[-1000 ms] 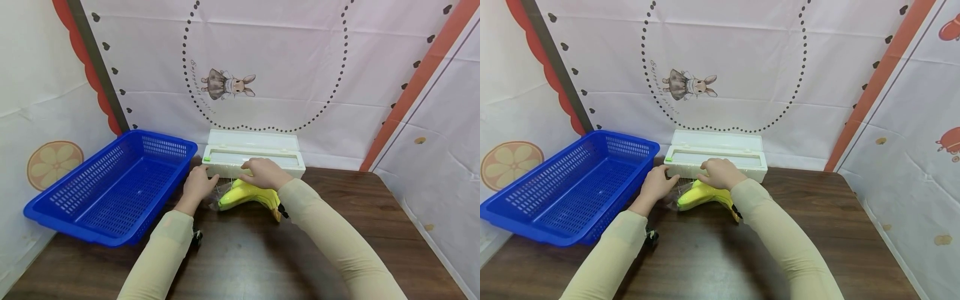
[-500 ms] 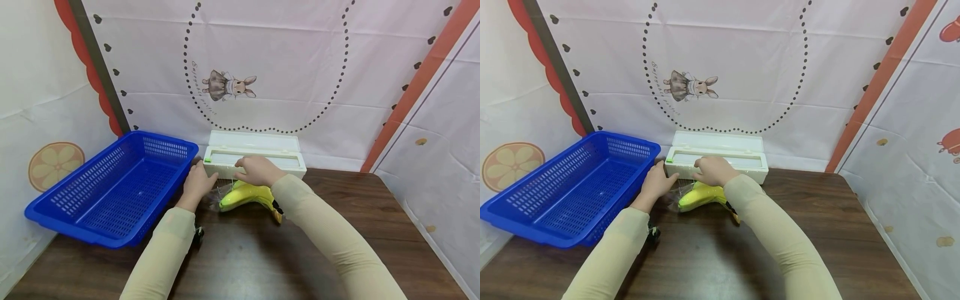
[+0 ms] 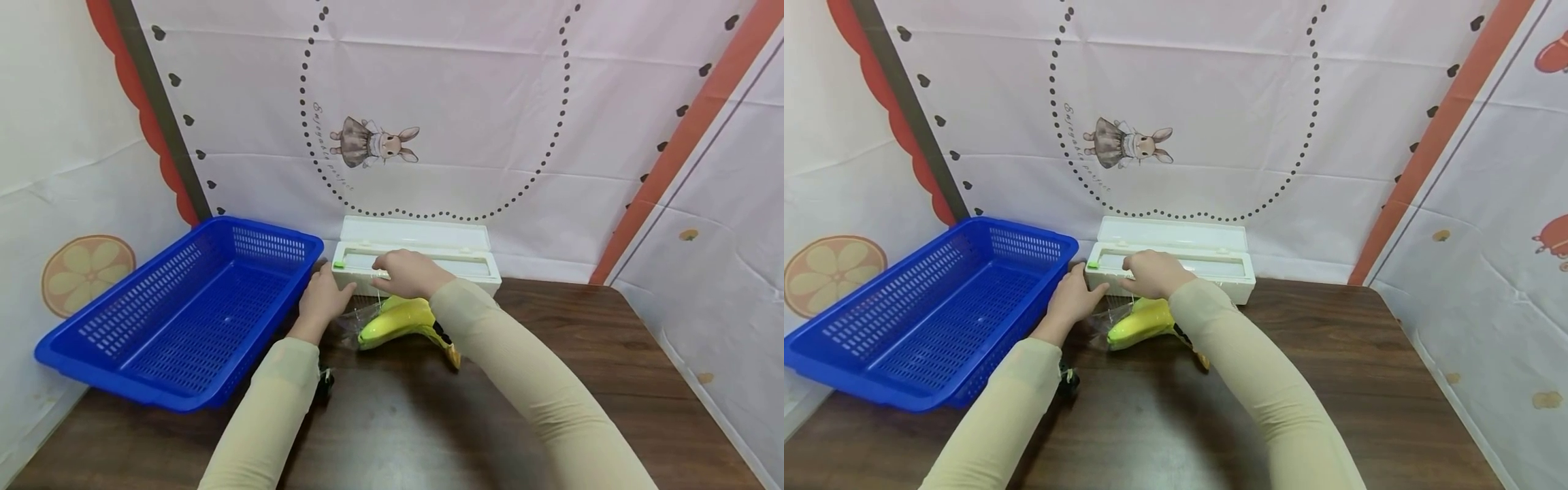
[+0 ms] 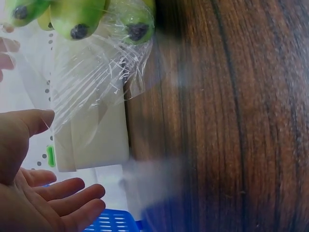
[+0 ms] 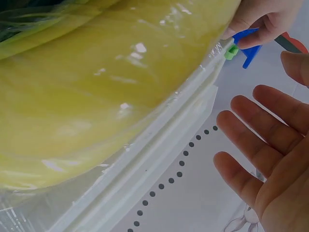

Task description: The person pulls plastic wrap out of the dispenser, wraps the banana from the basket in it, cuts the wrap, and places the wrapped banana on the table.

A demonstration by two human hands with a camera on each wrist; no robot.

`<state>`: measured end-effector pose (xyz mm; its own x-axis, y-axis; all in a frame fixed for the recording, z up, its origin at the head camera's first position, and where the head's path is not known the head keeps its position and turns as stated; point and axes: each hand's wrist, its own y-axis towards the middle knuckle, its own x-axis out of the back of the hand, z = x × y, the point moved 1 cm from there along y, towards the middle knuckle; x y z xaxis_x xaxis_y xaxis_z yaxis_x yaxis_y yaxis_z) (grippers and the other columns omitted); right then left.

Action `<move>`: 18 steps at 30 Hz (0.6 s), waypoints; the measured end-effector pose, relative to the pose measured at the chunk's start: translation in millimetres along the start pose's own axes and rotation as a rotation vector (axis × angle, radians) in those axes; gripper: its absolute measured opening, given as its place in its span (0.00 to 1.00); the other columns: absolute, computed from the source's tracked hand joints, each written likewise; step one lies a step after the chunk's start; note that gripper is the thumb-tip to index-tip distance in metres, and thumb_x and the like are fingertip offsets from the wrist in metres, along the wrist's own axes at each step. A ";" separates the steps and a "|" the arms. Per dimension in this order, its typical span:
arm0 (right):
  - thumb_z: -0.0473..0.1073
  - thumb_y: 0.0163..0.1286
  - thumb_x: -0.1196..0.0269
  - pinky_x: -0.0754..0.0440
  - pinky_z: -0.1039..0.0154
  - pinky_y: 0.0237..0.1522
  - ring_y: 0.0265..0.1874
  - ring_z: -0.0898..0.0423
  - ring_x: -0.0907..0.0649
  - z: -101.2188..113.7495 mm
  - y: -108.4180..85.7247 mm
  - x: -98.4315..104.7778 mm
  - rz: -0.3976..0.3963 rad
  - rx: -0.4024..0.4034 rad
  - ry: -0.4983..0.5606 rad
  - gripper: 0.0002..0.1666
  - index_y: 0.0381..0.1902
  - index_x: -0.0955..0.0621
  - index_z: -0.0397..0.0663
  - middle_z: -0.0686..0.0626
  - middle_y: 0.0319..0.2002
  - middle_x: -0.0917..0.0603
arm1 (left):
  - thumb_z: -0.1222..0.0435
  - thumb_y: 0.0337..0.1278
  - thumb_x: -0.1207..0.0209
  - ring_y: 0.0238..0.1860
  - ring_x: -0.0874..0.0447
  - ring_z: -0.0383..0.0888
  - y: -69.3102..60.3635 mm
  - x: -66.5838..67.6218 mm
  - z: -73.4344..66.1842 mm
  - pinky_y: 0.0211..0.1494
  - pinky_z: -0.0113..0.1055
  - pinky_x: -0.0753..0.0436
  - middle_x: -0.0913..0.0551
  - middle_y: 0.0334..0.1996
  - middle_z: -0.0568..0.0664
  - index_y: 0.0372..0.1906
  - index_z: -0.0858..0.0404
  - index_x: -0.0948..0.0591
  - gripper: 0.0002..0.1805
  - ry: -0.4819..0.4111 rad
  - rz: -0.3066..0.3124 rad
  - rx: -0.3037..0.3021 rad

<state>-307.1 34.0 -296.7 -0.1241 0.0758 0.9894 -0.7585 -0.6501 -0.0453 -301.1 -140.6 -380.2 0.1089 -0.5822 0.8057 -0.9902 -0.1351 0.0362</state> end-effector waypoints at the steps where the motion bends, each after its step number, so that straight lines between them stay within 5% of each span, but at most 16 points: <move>1: 0.52 0.71 0.46 0.27 0.56 0.61 0.56 0.51 0.21 0.9 1.7 0.3 0.003 0.001 0.002 0.24 0.59 0.24 0.46 0.48 0.57 0.20 | 0.49 0.61 0.45 0.61 0.29 0.61 0.2 -0.4 0.3 0.59 0.55 0.28 0.30 0.61 0.66 0.70 0.66 0.43 0.40 -0.002 0.003 0.005; 18: 0.42 0.72 0.46 0.30 0.60 0.64 0.60 0.52 0.24 21.6 36.3 1.9 0.032 0.029 0.020 0.22 0.61 0.26 0.43 0.47 0.60 0.22 | 0.48 0.63 0.47 0.59 0.28 0.61 7.6 -3.9 2.0 0.59 0.54 0.27 0.30 0.60 0.66 0.69 0.66 0.42 0.38 -0.002 0.001 0.021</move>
<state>-321.0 -5.8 -293.4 -0.1610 0.0697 0.9845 -0.7353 -0.6739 -0.0726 -308.9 -141.0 -384.3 0.1083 -0.5839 0.8046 -0.9881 -0.1518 0.0228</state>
